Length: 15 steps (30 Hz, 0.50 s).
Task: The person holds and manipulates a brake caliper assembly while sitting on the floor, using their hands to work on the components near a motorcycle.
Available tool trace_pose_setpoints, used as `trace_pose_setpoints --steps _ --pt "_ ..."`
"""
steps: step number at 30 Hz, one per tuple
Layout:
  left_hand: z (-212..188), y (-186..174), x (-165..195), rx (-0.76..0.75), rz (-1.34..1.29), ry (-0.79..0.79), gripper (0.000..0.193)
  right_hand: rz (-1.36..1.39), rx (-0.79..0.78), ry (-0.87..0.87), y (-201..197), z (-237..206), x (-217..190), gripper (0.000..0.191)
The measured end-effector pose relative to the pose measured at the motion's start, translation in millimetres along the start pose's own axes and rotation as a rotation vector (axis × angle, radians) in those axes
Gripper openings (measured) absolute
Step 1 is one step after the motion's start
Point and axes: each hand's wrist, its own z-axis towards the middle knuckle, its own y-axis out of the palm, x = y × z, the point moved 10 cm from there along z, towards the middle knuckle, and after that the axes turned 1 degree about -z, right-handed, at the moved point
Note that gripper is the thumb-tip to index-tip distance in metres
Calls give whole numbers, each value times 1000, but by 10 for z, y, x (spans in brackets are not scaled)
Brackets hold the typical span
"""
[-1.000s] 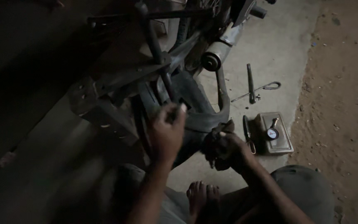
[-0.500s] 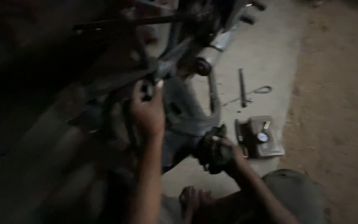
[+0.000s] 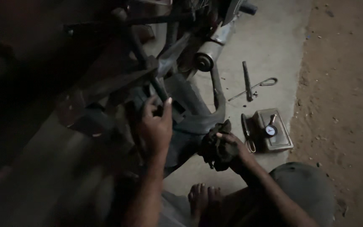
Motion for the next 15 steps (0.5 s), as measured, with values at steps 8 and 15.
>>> trace_pose_setpoints --steps 8,15 --pt "-101 329 -479 -117 155 -173 31 46 30 -22 -341 197 162 27" --pt "-9 362 -450 -168 47 -80 29 89 -4 -32 -241 179 130 25"
